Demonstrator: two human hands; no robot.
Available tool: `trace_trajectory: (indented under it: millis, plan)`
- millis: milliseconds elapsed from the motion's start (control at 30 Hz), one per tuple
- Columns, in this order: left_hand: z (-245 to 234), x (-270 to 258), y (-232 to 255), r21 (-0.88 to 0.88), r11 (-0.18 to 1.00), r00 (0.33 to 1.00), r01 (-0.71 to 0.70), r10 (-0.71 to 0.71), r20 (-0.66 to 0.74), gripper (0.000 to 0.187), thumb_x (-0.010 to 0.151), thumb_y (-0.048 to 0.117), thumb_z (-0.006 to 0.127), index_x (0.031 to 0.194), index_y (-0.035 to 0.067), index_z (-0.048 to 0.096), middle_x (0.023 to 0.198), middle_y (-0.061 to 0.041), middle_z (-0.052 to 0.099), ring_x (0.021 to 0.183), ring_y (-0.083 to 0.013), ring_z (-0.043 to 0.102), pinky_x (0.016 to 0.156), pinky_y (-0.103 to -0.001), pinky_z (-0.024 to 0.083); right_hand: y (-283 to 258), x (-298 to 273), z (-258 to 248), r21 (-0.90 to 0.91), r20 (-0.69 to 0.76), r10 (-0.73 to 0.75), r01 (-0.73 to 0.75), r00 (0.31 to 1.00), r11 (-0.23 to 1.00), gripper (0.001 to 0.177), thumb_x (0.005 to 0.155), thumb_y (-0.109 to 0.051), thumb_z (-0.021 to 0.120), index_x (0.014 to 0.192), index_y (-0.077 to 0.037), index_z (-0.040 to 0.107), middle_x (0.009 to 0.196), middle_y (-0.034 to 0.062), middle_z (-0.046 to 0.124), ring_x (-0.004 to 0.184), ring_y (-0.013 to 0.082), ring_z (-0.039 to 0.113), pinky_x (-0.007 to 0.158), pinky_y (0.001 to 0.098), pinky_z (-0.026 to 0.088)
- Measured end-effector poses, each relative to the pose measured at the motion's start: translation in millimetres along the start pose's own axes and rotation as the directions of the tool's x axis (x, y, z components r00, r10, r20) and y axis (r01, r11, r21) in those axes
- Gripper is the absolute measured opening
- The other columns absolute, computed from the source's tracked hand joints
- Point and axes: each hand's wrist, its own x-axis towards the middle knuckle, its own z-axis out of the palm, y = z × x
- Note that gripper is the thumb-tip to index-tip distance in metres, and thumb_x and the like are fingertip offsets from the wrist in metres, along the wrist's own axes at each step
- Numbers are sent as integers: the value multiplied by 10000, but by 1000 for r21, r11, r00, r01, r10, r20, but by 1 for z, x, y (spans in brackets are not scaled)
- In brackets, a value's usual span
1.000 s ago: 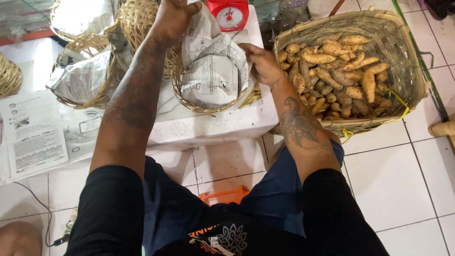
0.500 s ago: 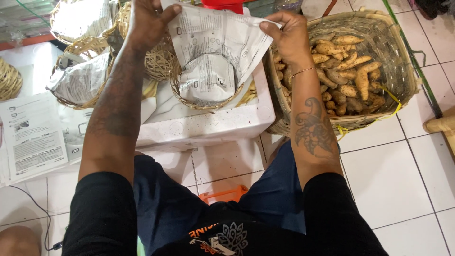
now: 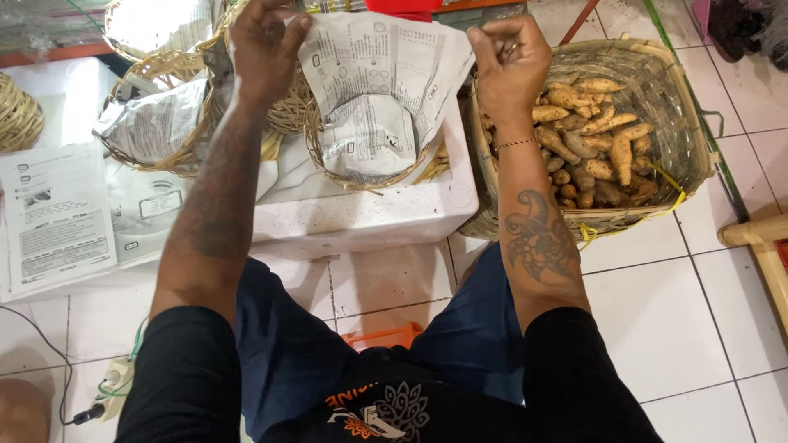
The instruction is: Wrapping sweet potatoes in newspaper and placing them into woven baskets
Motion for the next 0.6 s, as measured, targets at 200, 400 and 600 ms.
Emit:
trace_trajectory:
  millis: [200,400,600]
  plan:
    - [9,-53,37,166,832,839,530,-543,41,504,942,179,783,1338,109,479,1179,-83,642,1012,-219,653,885,-335,618,-58,11,-13,-259,393,612,-556,686,789,426,1033,-299,663,1327,-42,492,1021,52,642,627,109,633,533,245,594]
    - [12,-107,-7,279,759,778,589,-625,58,322,964,193,660,1276,153,591,1068,-119,691,966,-282,696,851,-417,584,-79,1,-14,-719,630,777,-378,0,583,591,946,-542,617,1078,28,702,1003,241,759,827,334,771,739,422,639]
    - [10,-128,59,64,578,574,813,-815,79,400,979,288,627,1298,73,518,992,-227,707,801,-340,736,678,-502,626,-93,9,-31,-629,725,688,-399,7,667,499,965,-348,717,1128,122,683,986,318,738,799,364,759,699,426,644]
